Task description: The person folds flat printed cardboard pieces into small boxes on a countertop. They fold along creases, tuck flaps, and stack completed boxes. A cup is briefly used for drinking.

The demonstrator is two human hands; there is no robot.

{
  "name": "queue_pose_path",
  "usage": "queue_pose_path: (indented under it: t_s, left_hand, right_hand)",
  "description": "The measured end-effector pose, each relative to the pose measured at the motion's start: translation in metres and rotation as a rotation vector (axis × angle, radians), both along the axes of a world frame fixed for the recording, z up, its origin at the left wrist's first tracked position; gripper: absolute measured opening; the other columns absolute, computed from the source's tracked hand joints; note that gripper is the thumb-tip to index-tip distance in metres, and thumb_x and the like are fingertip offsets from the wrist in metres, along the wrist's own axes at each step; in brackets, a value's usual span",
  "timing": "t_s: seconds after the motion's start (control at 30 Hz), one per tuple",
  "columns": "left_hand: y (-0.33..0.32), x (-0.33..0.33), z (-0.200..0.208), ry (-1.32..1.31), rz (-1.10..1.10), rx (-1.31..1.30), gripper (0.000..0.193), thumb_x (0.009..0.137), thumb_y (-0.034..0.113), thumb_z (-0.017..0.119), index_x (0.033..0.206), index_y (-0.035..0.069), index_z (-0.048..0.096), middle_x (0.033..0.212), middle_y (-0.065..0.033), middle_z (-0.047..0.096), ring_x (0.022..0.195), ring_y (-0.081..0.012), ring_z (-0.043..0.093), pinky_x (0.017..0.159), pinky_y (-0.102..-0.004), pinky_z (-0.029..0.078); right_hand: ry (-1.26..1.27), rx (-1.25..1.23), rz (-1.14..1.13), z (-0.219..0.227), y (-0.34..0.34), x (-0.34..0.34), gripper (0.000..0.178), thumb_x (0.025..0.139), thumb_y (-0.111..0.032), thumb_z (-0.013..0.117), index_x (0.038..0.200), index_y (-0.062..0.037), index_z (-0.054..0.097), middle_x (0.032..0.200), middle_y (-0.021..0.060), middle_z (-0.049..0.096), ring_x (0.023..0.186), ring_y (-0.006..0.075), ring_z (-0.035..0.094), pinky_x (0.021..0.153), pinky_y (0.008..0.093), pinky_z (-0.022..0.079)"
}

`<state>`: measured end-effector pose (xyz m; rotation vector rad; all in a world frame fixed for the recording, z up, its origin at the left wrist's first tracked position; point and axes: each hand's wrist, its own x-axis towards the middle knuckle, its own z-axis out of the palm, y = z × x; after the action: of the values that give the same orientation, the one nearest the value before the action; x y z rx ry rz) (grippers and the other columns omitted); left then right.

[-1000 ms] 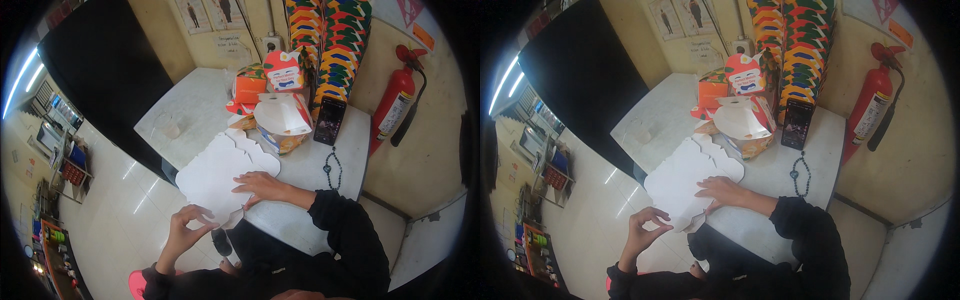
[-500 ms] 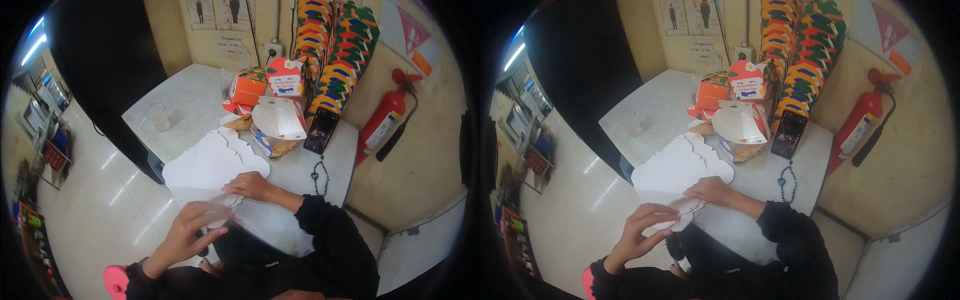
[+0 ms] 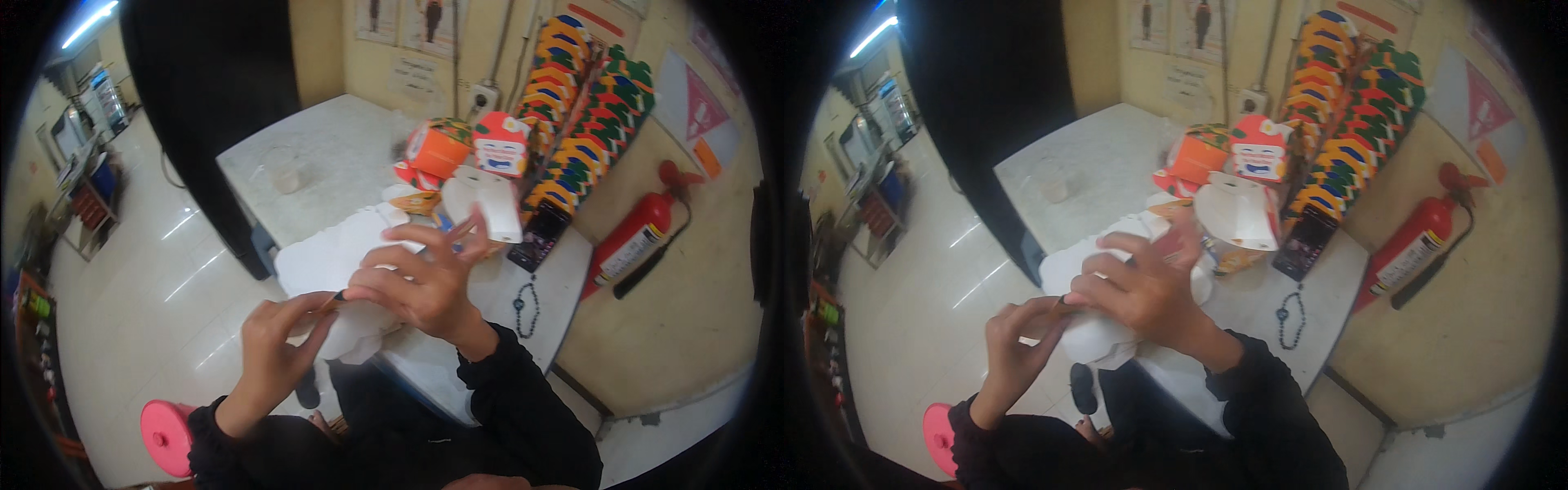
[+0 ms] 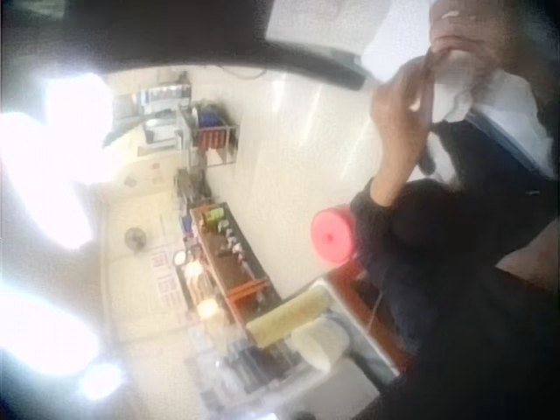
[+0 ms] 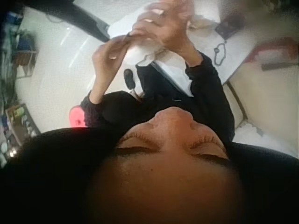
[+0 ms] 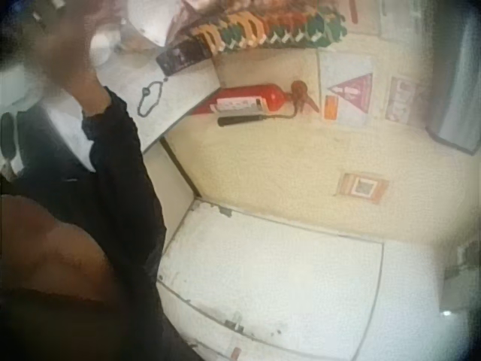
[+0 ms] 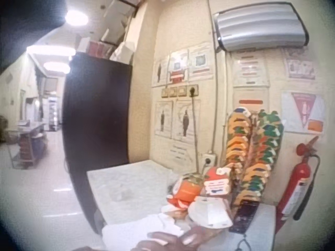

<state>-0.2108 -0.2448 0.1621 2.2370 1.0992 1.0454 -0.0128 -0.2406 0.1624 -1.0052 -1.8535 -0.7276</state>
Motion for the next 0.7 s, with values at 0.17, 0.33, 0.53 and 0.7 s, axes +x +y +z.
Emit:
queue_pose_path:
  t_s: [0.17, 0.33, 0.53, 0.7]
  left_hand:
    - [0.008, -0.008, -0.006, 0.063, -0.145, -0.212, 0.021, 0.081, 0.013, 0.067, 0.096, -0.002, 0.064, 0.078, -0.0141, 0.067, 0.065, -0.0192, 0.067, 0.061, -0.0271, 0.05]
    - [0.011, -0.012, -0.002, -0.36, -0.194, -0.425, 0.032, 0.088, 0.019, 0.061, 0.112, -0.001, 0.056, 0.105, -0.0075, 0.063, 0.091, -0.0132, 0.061, 0.077, -0.027, 0.049]
    - [0.009, -0.006, -0.001, -0.452, -0.248, -0.471, 0.033, 0.09, 0.019, 0.058, 0.115, -0.002, 0.055, 0.111, -0.011, 0.061, 0.099, -0.0162, 0.058, 0.087, -0.0287, 0.046]
    - [0.008, -0.009, -0.003, -0.419, -0.349, -0.5, 0.035, 0.092, 0.021, 0.056, 0.118, -0.001, 0.055, 0.109, -0.0101, 0.061, 0.099, -0.0155, 0.058, 0.086, -0.0287, 0.047]
  right_hand:
    - [0.068, 0.067, 0.037, -0.005, 0.016, -0.011, 0.008, 0.077, -0.041, 0.064, 0.082, -0.034, 0.065, 0.118, -0.0065, 0.059, 0.12, 0.0178, 0.043, 0.107, 0.0593, 0.0]
    - [0.048, -0.073, 0.087, -0.007, 0.013, -0.002, 0.04, 0.084, -0.049, 0.055, 0.119, -0.0288, 0.057, 0.139, 0.0051, 0.04, 0.132, 0.0255, 0.027, 0.108, 0.059, 0.006]
    - [0.057, -0.225, 0.152, -0.004, 0.014, -0.003, 0.057, 0.085, -0.051, 0.052, 0.131, -0.0185, 0.046, 0.142, 0.0088, 0.035, 0.135, 0.029, 0.025, 0.109, 0.0568, 0.007]
    - [0.081, -0.325, 0.313, -0.001, 0.016, -0.004, 0.06, 0.083, -0.054, 0.053, 0.126, -0.0127, 0.051, 0.133, 0.0096, 0.048, 0.128, 0.0269, 0.039, 0.11, 0.0529, 0.01]
